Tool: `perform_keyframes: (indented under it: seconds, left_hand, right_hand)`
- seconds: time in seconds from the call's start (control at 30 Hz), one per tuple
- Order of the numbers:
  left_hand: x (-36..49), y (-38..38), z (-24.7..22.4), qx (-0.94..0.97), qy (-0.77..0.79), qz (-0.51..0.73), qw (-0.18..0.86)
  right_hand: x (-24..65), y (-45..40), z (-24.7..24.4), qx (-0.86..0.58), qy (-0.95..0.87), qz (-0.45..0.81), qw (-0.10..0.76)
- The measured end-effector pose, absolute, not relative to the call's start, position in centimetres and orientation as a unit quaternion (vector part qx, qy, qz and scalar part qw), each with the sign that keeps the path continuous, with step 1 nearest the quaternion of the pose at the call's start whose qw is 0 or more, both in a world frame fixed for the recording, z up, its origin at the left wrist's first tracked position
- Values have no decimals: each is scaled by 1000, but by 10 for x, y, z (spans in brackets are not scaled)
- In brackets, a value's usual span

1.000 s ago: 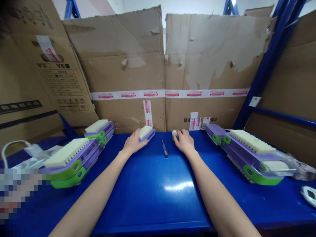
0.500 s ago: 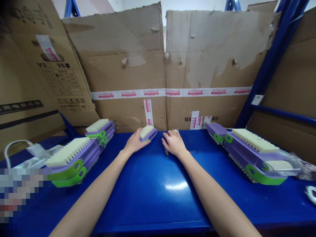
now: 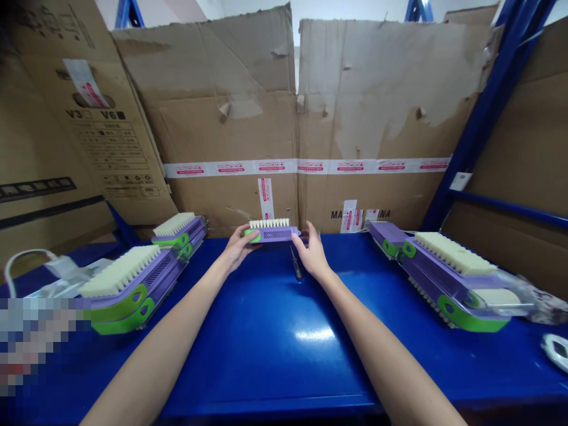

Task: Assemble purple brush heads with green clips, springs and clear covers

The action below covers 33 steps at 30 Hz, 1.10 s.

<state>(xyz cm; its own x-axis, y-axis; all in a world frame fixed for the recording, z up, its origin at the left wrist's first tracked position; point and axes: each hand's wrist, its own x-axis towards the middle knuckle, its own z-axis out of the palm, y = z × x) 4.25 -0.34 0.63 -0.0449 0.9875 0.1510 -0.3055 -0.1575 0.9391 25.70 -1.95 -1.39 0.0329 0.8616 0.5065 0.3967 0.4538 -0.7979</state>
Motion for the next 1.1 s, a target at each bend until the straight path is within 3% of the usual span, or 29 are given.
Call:
perform_keyframes:
  seconds: [0.1,0.4,0.53,0.73,1.1]
  left_hand:
    - [43,-7,6,468,358,597,545]
    - [51,-6,6,434,336,623,557]
    - [56,-4,15,402,314,692,511]
    - [52,-2,27,389,303,725,482]
    - [54,-15,43,435,289,734,435]
  right_hand:
    - [254,-19,-12,-475,-636,276,541]
    - [253,-22,-11,-500,-652,225,524]
    - [244,-23,-11,-459,-627,349,524]
    - [226,-34,4,-406,-410,596,558]
    - [199,-67,16,-322,-325,781,424]
